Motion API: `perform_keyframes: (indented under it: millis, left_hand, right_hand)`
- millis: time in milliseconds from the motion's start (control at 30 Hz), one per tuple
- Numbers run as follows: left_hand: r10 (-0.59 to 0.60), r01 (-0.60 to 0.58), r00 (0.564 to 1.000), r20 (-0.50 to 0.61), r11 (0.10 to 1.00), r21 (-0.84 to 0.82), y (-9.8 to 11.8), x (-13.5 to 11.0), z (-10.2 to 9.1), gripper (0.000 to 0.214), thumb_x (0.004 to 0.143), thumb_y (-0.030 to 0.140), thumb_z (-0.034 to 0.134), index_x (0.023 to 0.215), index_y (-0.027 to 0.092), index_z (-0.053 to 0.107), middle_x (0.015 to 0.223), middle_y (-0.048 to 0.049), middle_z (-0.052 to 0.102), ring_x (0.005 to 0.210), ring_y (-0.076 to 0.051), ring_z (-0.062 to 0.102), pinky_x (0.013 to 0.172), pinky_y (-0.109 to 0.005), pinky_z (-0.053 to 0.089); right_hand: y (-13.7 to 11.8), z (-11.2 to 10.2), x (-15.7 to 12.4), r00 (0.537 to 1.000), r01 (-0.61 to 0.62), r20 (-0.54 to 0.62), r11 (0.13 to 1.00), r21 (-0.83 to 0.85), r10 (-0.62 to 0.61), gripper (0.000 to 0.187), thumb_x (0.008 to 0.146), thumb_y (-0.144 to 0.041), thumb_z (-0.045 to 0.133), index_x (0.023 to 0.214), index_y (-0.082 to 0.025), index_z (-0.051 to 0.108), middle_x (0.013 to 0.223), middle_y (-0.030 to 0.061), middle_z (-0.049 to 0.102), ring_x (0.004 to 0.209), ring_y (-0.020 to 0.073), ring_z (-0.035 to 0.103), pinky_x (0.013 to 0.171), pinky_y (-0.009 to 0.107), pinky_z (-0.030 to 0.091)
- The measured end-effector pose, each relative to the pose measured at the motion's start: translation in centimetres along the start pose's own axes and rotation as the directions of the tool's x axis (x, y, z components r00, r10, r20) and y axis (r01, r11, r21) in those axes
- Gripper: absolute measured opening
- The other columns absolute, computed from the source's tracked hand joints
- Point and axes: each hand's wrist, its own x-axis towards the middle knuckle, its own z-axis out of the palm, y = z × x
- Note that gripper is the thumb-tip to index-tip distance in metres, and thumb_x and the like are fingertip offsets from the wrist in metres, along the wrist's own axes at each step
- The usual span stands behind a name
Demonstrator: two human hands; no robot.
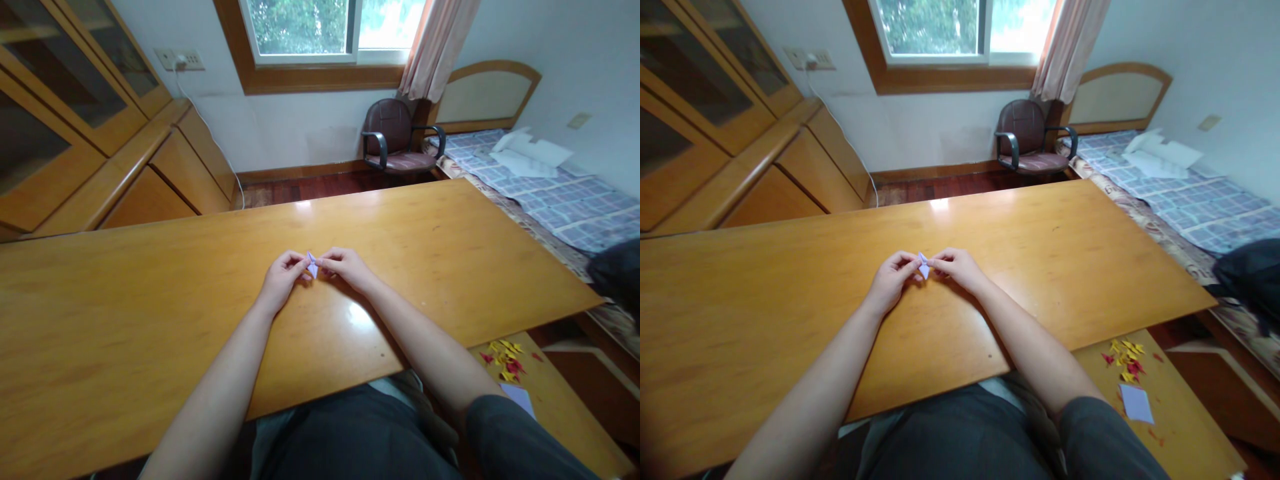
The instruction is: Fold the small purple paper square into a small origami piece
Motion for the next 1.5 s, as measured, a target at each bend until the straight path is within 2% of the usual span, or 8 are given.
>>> perform_keyframes:
  millis: [167, 400, 633, 800, 1100, 1267, 1500]
  left_hand:
    - [0.03, -0.029, 0.999, -0.011, 0.999, 0.032, -0.14, 0.22, -0.09, 0.029, 0.075, 0.043, 0.077, 0.08, 0.016, 0.066, 0.072, -0.0008, 0.068, 0.064, -0.013, 0.063, 0.065, -0.025, 0.051]
    - [0.054, -0.05, 0.998, -0.04, 0.994, 0.093, -0.19, 0.26, -0.14, 0.03, 0.073, 0.044, 0.077, 0.079, 0.017, 0.068, 0.076, -0.001, 0.067, 0.07, -0.014, 0.06, 0.068, -0.025, 0.048]
    - [0.058, -0.055, 0.998, -0.035, 0.996, 0.074, 0.02, 0.21, 0.02, 0.027, 0.073, 0.042, 0.077, 0.08, 0.018, 0.068, 0.076, 0.0001, 0.067, 0.07, -0.014, 0.06, 0.068, -0.025, 0.048]
    - [0.078, -0.074, 0.996, -0.031, 0.991, 0.115, 0.04, 0.21, 0.13, 0.025, 0.074, 0.04, 0.077, 0.083, 0.018, 0.069, 0.078, -0.0006, 0.068, 0.071, -0.014, 0.06, 0.069, -0.025, 0.048]
    - [0.1, -0.093, 0.995, -0.03, 0.978, 0.187, 0.02, 0.02, 0.22, 0.028, 0.075, 0.043, 0.076, 0.089, 0.018, 0.072, 0.085, -0.0033, 0.073, 0.08, -0.018, 0.065, 0.077, -0.029, 0.051]
    - [0.117, -0.116, 0.993, 0.008, 0.965, 0.233, -0.07, 0.02, 0.1, 0.029, 0.077, 0.044, 0.074, 0.089, 0.017, 0.073, 0.087, -0.0044, 0.075, 0.082, -0.019, 0.066, 0.079, -0.03, 0.051]
    - [0.114, -0.111, 0.993, -0.001, 0.968, 0.225, -0.2, 0.14, 0.02, 0.031, 0.079, 0.045, 0.072, 0.093, 0.017, 0.073, 0.09, -0.0043, 0.074, 0.082, -0.018, 0.066, 0.079, -0.03, 0.052]
  right_hand:
    - [0.17, -0.03, 0.13, 1.0, 0.019, 0.003, 1.0, -0.016, -0.019, 0.035, 0.069, -0.047, 0.078, 0.076, -0.013, 0.07, 0.066, 0.001, 0.064, 0.063, 0.0127, 0.056, 0.06, 0.025, 0.042]
    - [0.33, -0.14, 0.18, 0.999, 0.002, 0.039, 1.0, -0.011, -0.001, 0.036, 0.066, -0.045, 0.08, 0.076, -0.013, 0.069, 0.066, 0.0014, 0.065, 0.062, 0.0125, 0.056, 0.06, 0.025, 0.042]
    - [0.6, -0.21, 0.33, 0.998, -0.001, 0.065, 0.998, 0.07, -0.004, 0.035, 0.065, -0.041, 0.082, 0.084, -0.015, 0.069, 0.071, 0.0012, 0.067, 0.063, 0.0117, 0.057, 0.061, 0.024, 0.042]
    - [0.39, -0.24, 0.31, 0.996, -0.014, 0.087, 0.991, 0.132, 0.003, 0.034, 0.065, -0.04, 0.082, 0.081, -0.014, 0.069, 0.07, 0.0007, 0.066, 0.063, 0.0112, 0.057, 0.063, 0.025, 0.044]
    - [0.09, -0.05, 0.19, 0.997, -0.023, 0.077, 0.986, 0.163, 0.011, 0.033, 0.064, -0.04, 0.084, 0.08, -0.013, 0.07, 0.068, 0.0014, 0.067, 0.061, 0.0106, 0.057, 0.063, 0.026, 0.046]
    - [0.38, -0.05, 0.4, 0.996, -0.029, 0.083, 0.984, 0.176, 0.015, 0.032, 0.065, -0.039, 0.083, 0.078, -0.012, 0.071, 0.066, 0.0016, 0.066, 0.06, 0.0099, 0.057, 0.061, 0.024, 0.045]
    - [0.35, -0.04, 0.4, 0.998, -0.024, 0.069, 0.98, 0.2, 0.01, 0.031, 0.067, -0.038, 0.083, 0.077, -0.013, 0.07, 0.065, 0.0012, 0.067, 0.059, 0.0098, 0.058, 0.06, 0.023, 0.047]
